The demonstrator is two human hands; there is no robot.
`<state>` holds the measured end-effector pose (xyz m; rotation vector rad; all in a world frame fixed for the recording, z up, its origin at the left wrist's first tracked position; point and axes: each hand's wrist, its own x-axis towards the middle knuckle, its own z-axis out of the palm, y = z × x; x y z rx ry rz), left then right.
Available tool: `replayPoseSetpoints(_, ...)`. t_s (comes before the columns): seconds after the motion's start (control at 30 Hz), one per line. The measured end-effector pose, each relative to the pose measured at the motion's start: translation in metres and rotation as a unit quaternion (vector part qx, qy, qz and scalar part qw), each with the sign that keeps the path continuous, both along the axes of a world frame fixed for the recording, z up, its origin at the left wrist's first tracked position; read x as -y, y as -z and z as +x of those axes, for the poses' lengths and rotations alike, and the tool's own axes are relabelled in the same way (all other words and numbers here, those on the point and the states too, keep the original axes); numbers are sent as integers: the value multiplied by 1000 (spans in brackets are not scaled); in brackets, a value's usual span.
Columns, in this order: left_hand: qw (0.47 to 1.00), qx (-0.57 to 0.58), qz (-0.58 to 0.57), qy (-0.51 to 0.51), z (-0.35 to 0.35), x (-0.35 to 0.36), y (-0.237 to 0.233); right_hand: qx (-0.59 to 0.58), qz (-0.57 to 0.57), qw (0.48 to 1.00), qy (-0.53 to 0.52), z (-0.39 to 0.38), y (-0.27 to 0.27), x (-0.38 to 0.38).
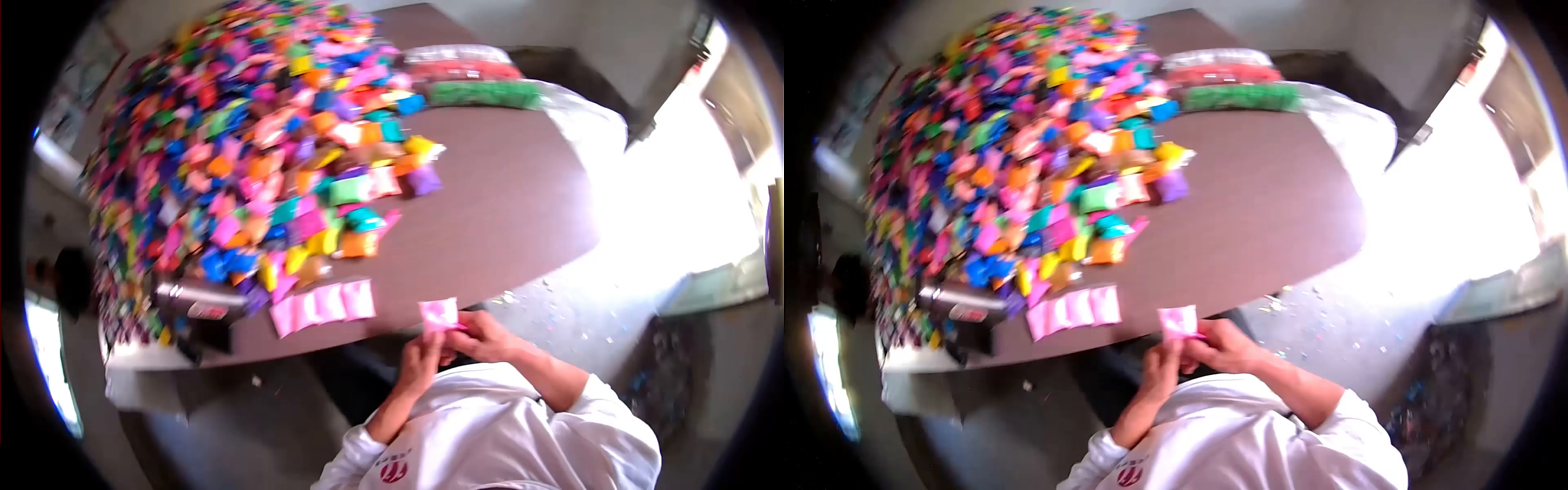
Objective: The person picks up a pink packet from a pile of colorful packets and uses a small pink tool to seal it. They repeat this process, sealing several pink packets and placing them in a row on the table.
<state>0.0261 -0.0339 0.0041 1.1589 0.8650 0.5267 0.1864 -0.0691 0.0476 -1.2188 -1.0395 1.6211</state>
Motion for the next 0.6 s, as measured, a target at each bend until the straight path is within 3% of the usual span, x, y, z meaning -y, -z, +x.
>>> replayPoseSetpoints(0.1, 997, 65, 37, 15, 3, -1, -1, -59, 19, 998, 8, 2, 10, 5)
replayPoseSetpoints(0.23, 997, 48, 43, 32, 1, -8, 0, -112, 27, 991, 68, 3, 6, 3)
replayPoseSetpoints(0.27, 997, 56, 38, 36, 1, -8, 3, -66, 67, 990, 109, 5, -1, 4)
replayPoseSetpoints(0.4, 997, 35, 53, 46, -3, -7, 4, -30, 69, 995, 64, 5, 2, -4)
replayPoseSetpoints(0.6, 997, 57, 23, 41, -7, -6, 3, -98, 46, 986, 129, -14, 17, -4)
